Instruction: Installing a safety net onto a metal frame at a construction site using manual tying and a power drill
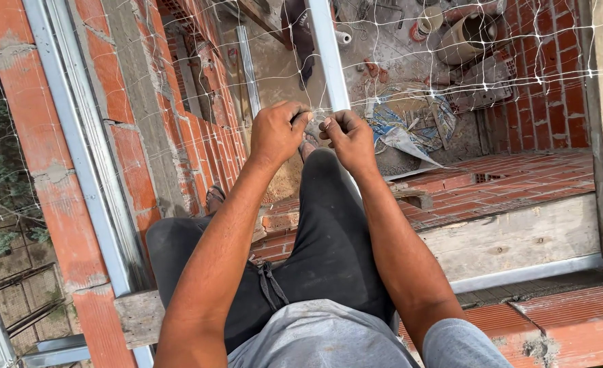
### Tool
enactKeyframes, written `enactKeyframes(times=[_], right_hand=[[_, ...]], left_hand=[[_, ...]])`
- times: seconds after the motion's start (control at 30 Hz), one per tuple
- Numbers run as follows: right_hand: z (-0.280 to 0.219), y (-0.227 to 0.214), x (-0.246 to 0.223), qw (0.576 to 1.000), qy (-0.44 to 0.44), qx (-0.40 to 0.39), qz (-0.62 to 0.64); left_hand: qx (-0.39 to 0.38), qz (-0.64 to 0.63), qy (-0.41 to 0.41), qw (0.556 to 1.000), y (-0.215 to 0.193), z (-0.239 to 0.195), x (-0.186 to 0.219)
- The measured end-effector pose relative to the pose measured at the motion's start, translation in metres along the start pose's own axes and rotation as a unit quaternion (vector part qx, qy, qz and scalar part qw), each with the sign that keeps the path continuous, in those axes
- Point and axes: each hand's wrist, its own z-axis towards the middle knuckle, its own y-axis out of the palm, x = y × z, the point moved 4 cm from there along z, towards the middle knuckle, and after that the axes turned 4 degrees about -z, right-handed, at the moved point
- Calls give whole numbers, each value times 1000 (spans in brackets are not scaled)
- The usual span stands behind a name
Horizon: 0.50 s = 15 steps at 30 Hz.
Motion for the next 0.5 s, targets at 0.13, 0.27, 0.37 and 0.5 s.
enactKeyframes(times=[0.13,0.27,0.37,0.5], right_hand=[[-1,-2,-4,1000,-20,-7,17],[-6,-10,-31,981,-127,-11,-148],[-13,-17,-55,934,-224,-15,-278],[-11,-24,-78,850,-316,-13,-421]], left_hand=[[1,14,-6,1000,3,1,-5],[-10,-51,-5,999,0,0,9],[-36,-83,3,996,-4,1,23],[-89,-74,19,993,-5,0,29]])
